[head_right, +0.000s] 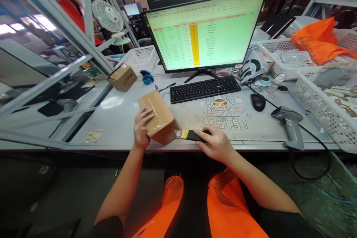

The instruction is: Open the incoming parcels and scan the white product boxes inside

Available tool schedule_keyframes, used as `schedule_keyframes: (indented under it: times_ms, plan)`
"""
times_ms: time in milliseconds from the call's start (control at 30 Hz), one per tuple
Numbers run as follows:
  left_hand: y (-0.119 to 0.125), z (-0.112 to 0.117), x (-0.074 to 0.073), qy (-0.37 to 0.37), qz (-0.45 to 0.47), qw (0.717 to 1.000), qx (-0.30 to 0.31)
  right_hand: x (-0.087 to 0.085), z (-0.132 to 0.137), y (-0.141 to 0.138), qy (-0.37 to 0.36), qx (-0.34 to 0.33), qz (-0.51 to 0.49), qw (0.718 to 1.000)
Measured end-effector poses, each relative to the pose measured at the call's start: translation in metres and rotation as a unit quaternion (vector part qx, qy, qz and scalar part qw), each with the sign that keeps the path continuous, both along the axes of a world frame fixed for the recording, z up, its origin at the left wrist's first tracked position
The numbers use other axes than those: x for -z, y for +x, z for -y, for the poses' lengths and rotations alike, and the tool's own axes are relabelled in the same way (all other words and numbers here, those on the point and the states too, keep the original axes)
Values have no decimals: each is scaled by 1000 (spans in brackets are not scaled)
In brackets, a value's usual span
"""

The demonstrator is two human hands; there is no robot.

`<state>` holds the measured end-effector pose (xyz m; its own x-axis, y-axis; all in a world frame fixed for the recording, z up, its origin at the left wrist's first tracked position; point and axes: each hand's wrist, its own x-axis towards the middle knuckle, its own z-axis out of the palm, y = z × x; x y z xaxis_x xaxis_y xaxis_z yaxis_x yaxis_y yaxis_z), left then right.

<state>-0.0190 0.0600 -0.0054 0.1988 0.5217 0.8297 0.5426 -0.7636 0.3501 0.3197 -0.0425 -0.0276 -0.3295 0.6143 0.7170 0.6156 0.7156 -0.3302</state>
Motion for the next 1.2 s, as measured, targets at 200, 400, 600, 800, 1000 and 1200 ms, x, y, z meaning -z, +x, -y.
schedule_keyframes:
  times_ms: [200,400,600,800,1000,1200]
  plan:
    - [35,26,16,75,-76,994,1,-19,0,-38,13,-12,58,998]
    - [41,20,15,79,-49,996,3,-20,-12,-44,23,21,61,998]
    - [46,25,18,95,-37,995,-14,-30,-10,-39,27,33,51,998]
    - [44,20,25,91,-38,995,0,-36,-1,-44,-6,18,74,997]
    - [47,25,27,87,-30,996,-10,-46,-4,-42,-14,41,72,997]
    - [45,24,30,87,-21,996,5,-50,-2,-42,-7,28,78,997]
